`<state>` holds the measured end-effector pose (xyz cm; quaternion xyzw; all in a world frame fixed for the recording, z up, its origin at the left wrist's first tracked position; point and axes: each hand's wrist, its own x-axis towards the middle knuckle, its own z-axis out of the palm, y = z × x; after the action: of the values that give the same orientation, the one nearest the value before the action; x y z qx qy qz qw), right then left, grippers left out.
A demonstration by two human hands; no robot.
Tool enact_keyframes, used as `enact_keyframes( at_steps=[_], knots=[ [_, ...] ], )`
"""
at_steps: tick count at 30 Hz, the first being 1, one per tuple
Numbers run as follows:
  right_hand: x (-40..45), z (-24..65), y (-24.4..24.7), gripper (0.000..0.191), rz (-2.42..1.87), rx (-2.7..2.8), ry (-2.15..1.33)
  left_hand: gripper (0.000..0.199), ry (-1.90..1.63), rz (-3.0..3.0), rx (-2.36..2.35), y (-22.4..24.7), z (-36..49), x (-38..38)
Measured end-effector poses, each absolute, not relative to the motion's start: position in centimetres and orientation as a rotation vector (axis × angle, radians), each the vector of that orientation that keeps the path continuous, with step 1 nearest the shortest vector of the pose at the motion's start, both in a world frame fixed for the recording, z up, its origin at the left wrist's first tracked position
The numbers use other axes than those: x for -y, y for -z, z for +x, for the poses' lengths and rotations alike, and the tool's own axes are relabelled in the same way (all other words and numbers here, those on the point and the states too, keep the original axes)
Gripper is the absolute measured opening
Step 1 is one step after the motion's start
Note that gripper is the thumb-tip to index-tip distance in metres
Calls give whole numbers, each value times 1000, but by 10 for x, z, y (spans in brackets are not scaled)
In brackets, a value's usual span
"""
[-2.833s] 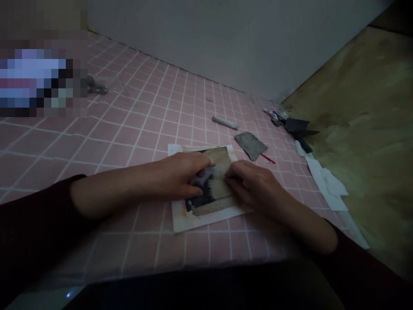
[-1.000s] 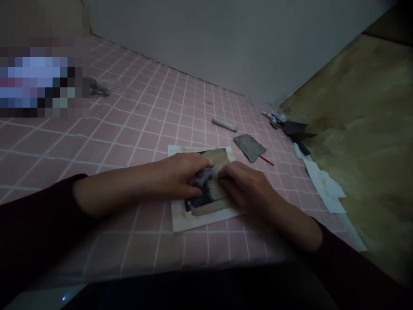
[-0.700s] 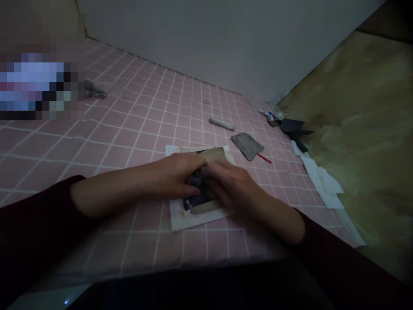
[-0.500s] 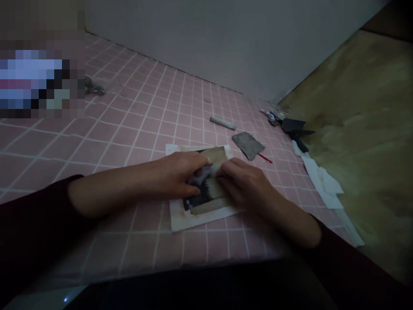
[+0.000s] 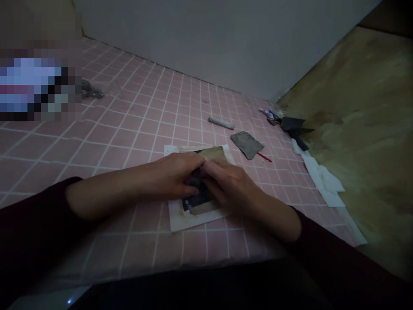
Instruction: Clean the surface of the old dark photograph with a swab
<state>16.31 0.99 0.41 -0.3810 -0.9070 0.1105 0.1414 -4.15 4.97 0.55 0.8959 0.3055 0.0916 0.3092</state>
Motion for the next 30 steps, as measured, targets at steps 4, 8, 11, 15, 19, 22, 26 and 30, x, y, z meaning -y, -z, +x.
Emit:
enact_keyframes(
  at_steps=[4,8,11,15,19,22,26,30],
  knots=[
    [-11,176,-6,8,-1196,2596,-265,17,-216,2361,-769,-8,-41,-49],
    [-8,174,-6,9,-1200,2598,-269,18,-211,2362,-792,-8,-41,-49],
    [-5,165,-5,11,-1049,2600,-346,16,-240,2374,-787,-7,-42,-49],
    [-4,174,-5,12,-1149,2555,-295,17,-230,2378,-758,-8,-42,-49],
    [-6,170,-5,12,-1169,2562,-294,17,-220,2367,-792,-7,-42,-49],
    [-8,162,-4,11,-1066,2579,-357,17,-240,2358,-803,-7,-43,-49],
    [-9,172,-4,9,-1157,2562,-299,16,-213,2360,-763,-9,-43,-48],
    [-9,170,-6,10,-1186,2583,-275,17,-222,2366,-769,-8,-42,-49]
  ],
)
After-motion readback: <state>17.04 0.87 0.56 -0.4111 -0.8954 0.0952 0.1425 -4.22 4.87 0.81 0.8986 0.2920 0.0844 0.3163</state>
